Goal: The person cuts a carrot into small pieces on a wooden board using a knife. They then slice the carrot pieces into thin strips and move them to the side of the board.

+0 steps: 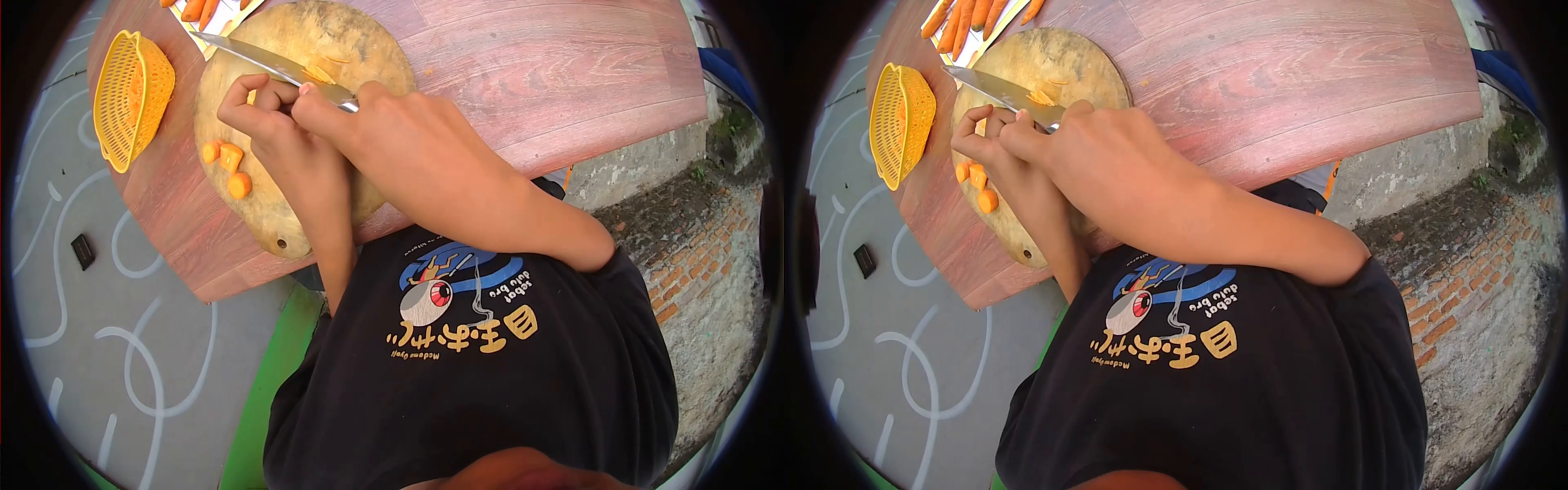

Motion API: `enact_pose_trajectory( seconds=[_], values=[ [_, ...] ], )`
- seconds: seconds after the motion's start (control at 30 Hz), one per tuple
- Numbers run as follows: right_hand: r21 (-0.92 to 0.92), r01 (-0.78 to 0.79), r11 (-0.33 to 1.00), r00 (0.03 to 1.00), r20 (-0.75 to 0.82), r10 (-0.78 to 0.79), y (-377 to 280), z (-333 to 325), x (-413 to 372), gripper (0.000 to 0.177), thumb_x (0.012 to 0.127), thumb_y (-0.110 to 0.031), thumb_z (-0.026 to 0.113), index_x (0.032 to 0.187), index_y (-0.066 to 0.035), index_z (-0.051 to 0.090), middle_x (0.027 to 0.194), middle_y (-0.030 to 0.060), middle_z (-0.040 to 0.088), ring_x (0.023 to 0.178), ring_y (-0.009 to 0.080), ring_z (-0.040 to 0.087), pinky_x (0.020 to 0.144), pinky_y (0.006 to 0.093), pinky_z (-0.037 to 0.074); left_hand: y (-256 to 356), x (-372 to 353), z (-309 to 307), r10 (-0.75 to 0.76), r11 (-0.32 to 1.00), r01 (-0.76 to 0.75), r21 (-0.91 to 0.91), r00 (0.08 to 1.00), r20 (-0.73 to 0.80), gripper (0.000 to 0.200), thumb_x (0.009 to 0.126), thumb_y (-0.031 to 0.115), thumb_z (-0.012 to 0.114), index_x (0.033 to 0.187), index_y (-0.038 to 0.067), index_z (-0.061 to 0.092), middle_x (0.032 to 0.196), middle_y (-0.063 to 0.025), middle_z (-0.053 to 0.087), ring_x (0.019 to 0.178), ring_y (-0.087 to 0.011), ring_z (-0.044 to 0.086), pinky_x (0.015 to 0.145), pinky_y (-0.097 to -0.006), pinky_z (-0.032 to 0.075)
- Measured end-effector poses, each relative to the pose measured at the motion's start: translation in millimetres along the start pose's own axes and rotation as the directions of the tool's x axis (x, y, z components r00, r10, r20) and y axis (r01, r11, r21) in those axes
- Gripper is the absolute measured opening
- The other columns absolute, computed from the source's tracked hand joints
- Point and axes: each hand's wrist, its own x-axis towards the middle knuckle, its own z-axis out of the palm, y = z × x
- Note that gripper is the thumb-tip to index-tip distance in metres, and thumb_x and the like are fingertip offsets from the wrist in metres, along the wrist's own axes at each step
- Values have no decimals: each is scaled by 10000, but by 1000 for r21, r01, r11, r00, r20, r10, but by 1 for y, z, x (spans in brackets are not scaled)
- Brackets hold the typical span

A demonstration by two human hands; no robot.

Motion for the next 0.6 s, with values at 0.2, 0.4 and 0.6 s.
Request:
enact_pose_trajectory(
  seconds=[0.2, 0.4, 0.6],
  values=[
    [-25, 14, 1000, 1000, -11, -14, 1, 0, 2, 645, 719, -73, 784, 1297, -31, 499, 817, 139, 698, 802, 300, 728, 634, 387, 585, 5, 0, 0, -53, 994, 51, -98, 999, -14, 354, 917, -31, 560, 1187, 15, 336, 750, -92, 514, 706, -213, 520, 720, -351, 432],
    [-7, 22, 1000, 1000, -22, -22, 4, 3, 4, 604, 734, -75, 767, 1277, -43, 503, 803, 130, 700, 795, 299, 730, 645, 379, 583, 3, 2, -1, -11, 1000, 11, -11, 1000, 12, 332, 934, -12, 548, 1183, 5, 329, 771, -94, 511, 715, -210, 511, 725, -352, 432],
    [-24, 18, 1000, 999, -36, -19, 5, 5, 2, 627, 735, -91, 775, 1297, -54, 500, 795, 120, 706, 770, 302, 730, 652, 376, 580, 4, 0, 1, -26, 999, 26, -28, 1000, -7, 332, 928, -25, 526, 1189, 8, 323, 793, -100, 514, 752, -207, 526, 740, -351, 437]
  ],
)
